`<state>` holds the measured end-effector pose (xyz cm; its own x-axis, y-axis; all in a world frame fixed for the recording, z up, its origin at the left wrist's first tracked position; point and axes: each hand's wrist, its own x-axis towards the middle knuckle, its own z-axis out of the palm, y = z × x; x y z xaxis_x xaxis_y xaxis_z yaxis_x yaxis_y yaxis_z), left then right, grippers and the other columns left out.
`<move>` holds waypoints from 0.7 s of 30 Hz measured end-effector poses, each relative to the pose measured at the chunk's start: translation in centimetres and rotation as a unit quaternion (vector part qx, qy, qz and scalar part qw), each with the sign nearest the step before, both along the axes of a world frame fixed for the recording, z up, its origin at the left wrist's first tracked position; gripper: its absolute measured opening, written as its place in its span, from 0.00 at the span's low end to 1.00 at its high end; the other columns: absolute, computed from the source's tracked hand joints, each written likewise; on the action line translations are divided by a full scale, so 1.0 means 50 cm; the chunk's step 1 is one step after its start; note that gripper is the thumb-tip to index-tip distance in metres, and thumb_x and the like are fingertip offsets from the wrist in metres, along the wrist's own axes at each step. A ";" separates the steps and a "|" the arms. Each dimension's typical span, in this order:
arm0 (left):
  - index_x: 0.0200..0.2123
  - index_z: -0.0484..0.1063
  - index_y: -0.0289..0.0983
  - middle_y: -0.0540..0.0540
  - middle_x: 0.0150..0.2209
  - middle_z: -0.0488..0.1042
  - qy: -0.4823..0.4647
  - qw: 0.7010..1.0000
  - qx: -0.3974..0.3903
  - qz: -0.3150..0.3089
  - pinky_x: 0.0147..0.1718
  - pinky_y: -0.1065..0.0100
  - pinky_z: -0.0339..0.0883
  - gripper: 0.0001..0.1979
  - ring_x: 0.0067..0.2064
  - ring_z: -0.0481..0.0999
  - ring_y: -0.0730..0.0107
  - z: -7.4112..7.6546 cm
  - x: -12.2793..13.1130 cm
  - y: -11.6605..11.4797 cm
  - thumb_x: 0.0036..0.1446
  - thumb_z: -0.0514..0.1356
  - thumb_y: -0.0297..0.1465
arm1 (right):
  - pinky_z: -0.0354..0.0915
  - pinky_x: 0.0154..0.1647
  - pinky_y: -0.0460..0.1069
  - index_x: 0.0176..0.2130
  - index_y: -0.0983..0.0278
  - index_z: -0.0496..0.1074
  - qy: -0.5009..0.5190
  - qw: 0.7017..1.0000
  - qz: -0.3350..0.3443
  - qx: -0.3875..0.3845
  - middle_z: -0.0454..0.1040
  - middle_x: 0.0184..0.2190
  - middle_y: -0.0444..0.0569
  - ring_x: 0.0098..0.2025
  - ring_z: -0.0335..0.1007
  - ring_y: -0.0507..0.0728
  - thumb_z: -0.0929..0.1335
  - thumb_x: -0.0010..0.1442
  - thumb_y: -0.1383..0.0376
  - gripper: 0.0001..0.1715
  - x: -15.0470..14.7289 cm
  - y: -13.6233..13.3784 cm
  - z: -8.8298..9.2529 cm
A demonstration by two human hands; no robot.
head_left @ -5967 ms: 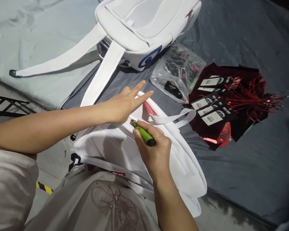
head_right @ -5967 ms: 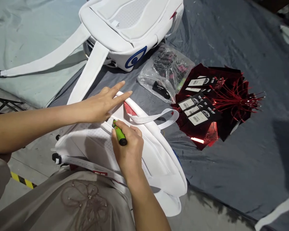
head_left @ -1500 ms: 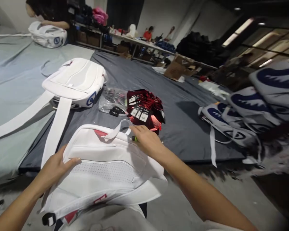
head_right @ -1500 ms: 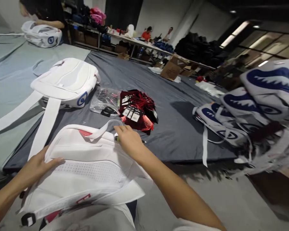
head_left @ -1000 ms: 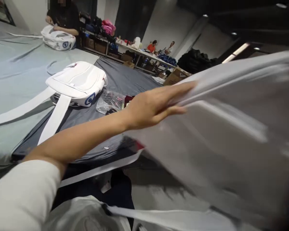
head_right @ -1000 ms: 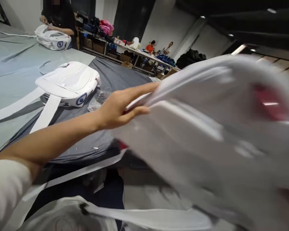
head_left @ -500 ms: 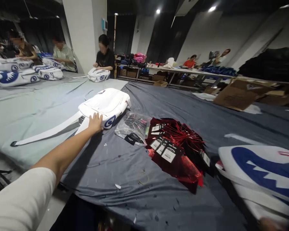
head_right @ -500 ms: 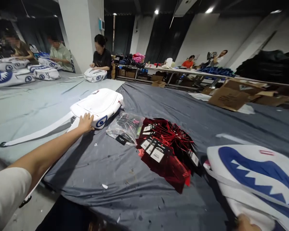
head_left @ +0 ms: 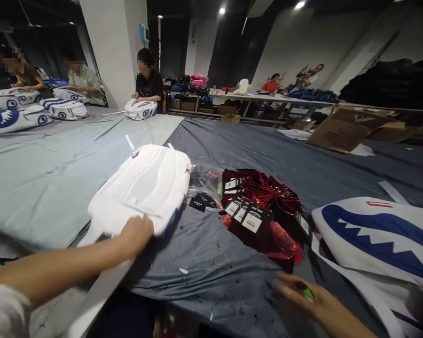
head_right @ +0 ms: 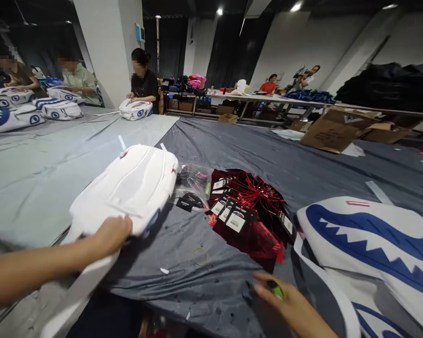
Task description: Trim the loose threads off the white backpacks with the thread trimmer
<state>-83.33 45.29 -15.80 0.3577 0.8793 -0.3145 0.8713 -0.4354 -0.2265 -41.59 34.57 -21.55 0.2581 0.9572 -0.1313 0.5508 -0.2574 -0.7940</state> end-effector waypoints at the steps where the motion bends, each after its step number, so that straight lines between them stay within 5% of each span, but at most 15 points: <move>1: 0.46 0.77 0.26 0.29 0.39 0.79 -0.004 0.999 -0.037 -0.025 0.37 0.57 0.72 0.16 0.42 0.80 0.47 0.006 -0.007 -0.070 0.60 0.61 0.33 | 0.75 0.38 0.53 0.42 0.58 0.77 0.019 1.000 0.022 -0.007 0.80 0.38 0.54 0.39 0.78 0.62 0.70 0.55 0.42 0.26 -0.027 0.021 0.008; 3: 0.43 0.79 0.36 0.40 0.30 0.80 -0.094 0.963 -0.177 -0.182 0.33 0.61 0.72 0.13 0.34 0.81 0.54 0.010 -0.036 -0.178 0.58 0.62 0.38 | 0.74 0.39 0.56 0.49 0.60 0.76 -0.010 0.999 0.041 0.027 0.81 0.38 0.54 0.39 0.79 0.65 0.69 0.53 0.40 0.34 -0.096 0.054 0.039; 5: 0.53 0.74 0.43 0.42 0.39 0.81 -0.225 0.910 -0.189 -0.293 0.38 0.62 0.73 0.22 0.41 0.81 0.55 -0.013 -0.077 -0.233 0.57 0.62 0.45 | 0.72 0.35 0.56 0.51 0.60 0.76 -0.141 0.983 0.022 0.111 0.81 0.34 0.53 0.35 0.78 0.65 0.68 0.54 0.41 0.35 -0.178 0.067 0.080; 8: 0.69 0.53 0.43 0.37 0.66 0.61 -0.305 0.889 -0.036 -0.339 0.59 0.50 0.63 0.44 0.67 0.60 0.45 -0.118 -0.121 -0.247 0.56 0.57 0.57 | 0.68 0.28 0.53 0.49 0.60 0.78 -0.226 0.950 0.014 0.213 0.79 0.27 0.51 0.27 0.76 0.63 0.67 0.59 0.42 0.31 -0.311 0.054 0.126; 10: 0.71 0.47 0.41 0.38 0.70 0.50 -0.287 0.890 0.026 -0.355 0.65 0.42 0.51 0.41 0.71 0.49 0.45 -0.211 -0.116 -0.243 0.61 0.51 0.56 | 0.70 0.33 0.52 0.53 0.61 0.75 -0.183 0.934 0.054 0.301 0.81 0.33 0.52 0.31 0.77 0.60 0.67 0.63 0.46 0.28 -0.395 0.036 0.126; 13: 0.70 0.48 0.35 0.36 0.70 0.49 -0.270 0.900 0.088 -0.330 0.65 0.38 0.48 0.38 0.72 0.45 0.45 -0.317 -0.070 -0.249 0.66 0.45 0.53 | 0.71 0.45 0.51 0.60 0.62 0.69 -0.136 0.890 0.114 0.420 0.78 0.47 0.53 0.44 0.77 0.58 0.66 0.68 0.57 0.24 -0.486 0.020 0.071; 15: 0.69 0.50 0.34 0.35 0.70 0.50 -0.267 0.898 0.113 -0.331 0.65 0.37 0.47 0.38 0.72 0.45 0.45 -0.349 -0.044 -0.260 0.66 0.44 0.53 | 0.69 0.51 0.54 0.61 0.62 0.67 -0.161 0.866 0.074 0.468 0.77 0.48 0.55 0.48 0.75 0.59 0.65 0.69 0.63 0.23 -0.514 0.018 0.007; 18: 0.67 0.57 0.35 0.35 0.69 0.55 -0.288 0.883 0.139 -0.344 0.64 0.37 0.50 0.38 0.71 0.50 0.43 -0.344 -0.041 -0.269 0.64 0.45 0.55 | 0.67 0.54 0.61 0.63 0.63 0.65 -0.192 0.862 -0.056 0.466 0.76 0.49 0.58 0.52 0.72 0.63 0.64 0.68 0.65 0.25 -0.527 0.007 -0.106; 21: 0.57 0.69 0.36 0.36 0.59 0.71 -0.366 0.864 0.170 -0.301 0.58 0.48 0.63 0.26 0.62 0.67 0.52 -0.293 -0.059 -0.237 0.66 0.49 0.46 | 0.66 0.57 0.63 0.66 0.63 0.60 -0.202 0.886 -0.051 0.415 0.69 0.58 0.62 0.62 0.63 0.66 0.63 0.69 0.66 0.28 -0.547 -0.028 -0.204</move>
